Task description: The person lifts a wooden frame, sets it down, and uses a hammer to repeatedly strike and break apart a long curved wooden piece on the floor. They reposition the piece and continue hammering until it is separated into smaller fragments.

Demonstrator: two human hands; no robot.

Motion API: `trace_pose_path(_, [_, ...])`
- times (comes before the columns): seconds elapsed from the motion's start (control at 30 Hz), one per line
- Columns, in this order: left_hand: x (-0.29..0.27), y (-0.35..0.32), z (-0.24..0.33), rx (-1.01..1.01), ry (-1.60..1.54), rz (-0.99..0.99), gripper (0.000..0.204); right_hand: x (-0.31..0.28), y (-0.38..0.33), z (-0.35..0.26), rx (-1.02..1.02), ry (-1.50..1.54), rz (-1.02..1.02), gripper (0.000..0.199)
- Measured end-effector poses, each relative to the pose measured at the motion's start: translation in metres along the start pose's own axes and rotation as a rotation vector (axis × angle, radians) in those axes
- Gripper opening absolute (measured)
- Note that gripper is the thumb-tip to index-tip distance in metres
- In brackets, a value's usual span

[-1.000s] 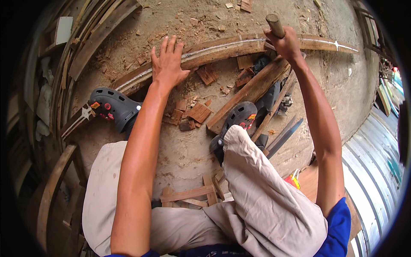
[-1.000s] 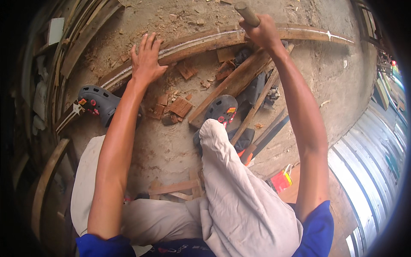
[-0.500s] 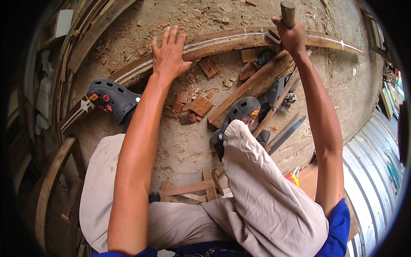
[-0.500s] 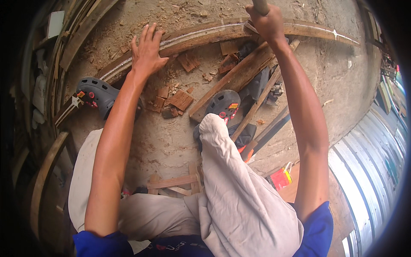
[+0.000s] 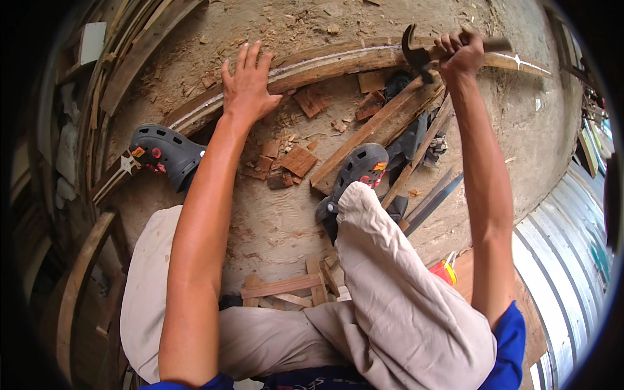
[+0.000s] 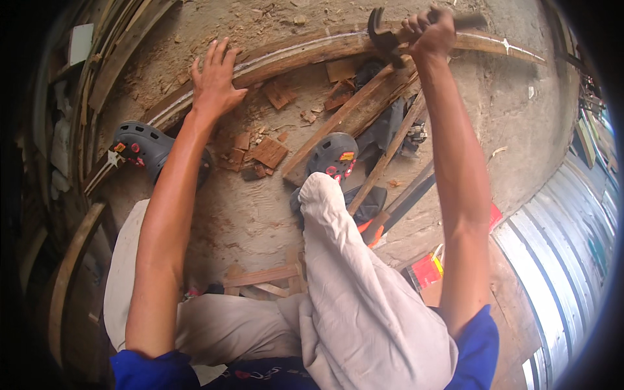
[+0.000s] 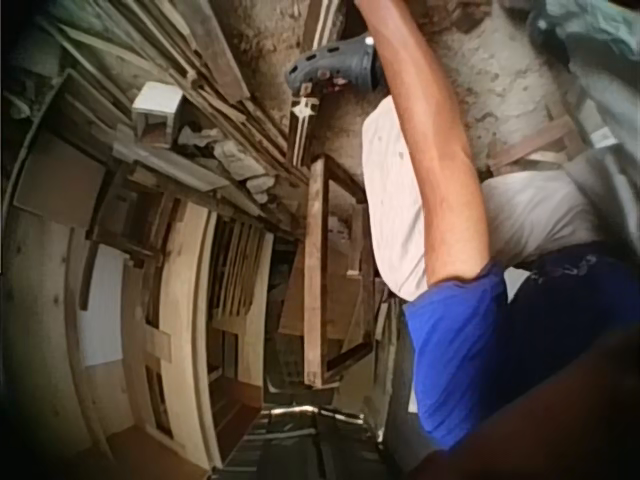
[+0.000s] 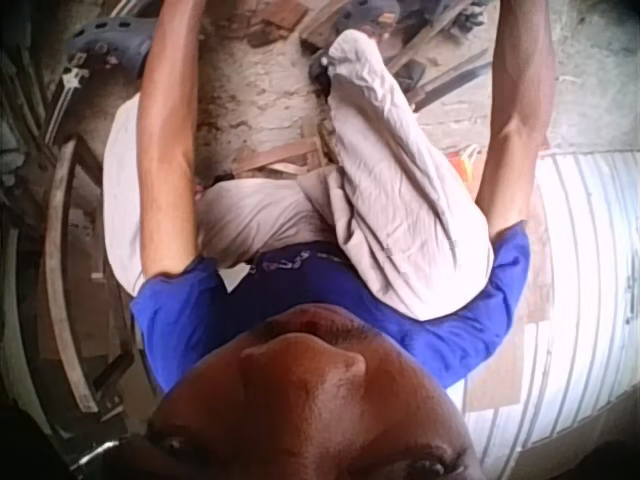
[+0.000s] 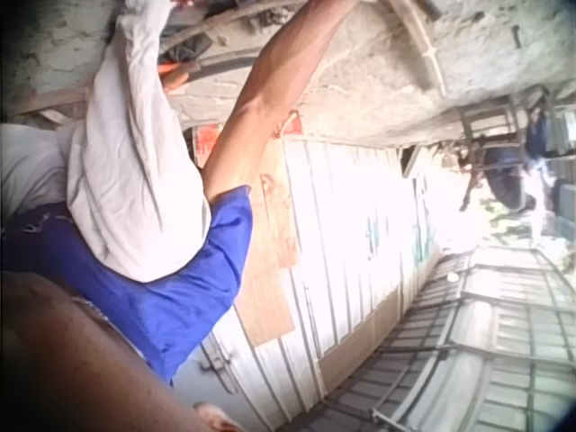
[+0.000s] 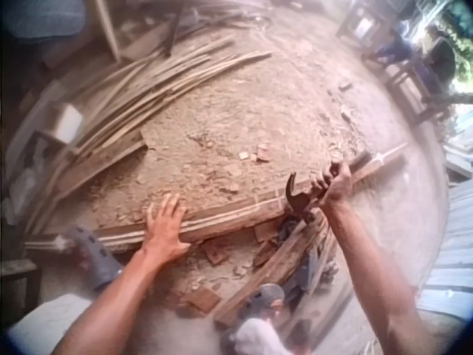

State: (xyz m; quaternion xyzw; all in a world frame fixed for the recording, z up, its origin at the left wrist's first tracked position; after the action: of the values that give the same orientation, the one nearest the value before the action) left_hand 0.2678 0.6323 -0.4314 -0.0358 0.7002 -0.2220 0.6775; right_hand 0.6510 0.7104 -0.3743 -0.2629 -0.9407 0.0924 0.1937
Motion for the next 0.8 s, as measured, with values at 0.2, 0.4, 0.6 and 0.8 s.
trace_pose_path(0.2, [-0.002, 0.000, 0.000, 0.007, -0.033, 0.012, 0.090, 0.032, 0.006, 0.001, 0.034, 0.006, -0.310, 0.035])
trace_pose_path(0.4, [0.000, 0.000, -0.001, 0.020, -0.056, 0.035, 0.089, 0.034, 0.001, -0.007, -0.122, -0.962, -0.691, 0.025])
trace_pose_path(0.6, [0.001, -0.001, -0.002, 0.030, -0.051, 0.068, 0.094, 0.053, -0.022, -0.004, -0.412, -1.259, -0.807, 0.024])
trace_pose_path(0.8, [0.003, 0.000, -0.002, -0.004, -0.049, 0.034, 0.092, 0.086, -0.048, 0.014, -0.356, -1.275, -1.083, 0.025])
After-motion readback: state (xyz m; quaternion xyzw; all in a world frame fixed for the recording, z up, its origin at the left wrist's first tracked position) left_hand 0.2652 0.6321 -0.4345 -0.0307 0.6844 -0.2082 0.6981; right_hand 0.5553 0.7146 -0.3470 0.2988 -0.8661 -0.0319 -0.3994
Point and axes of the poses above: each hand's wrist, its own y-axis towards the middle knuckle, its own x-axis out of the palm, z = x × y, the point moved 7 cm from there along y, towards the middle knuckle, and after that the axes turned 7 degrees about y, right-handed, at the moved point
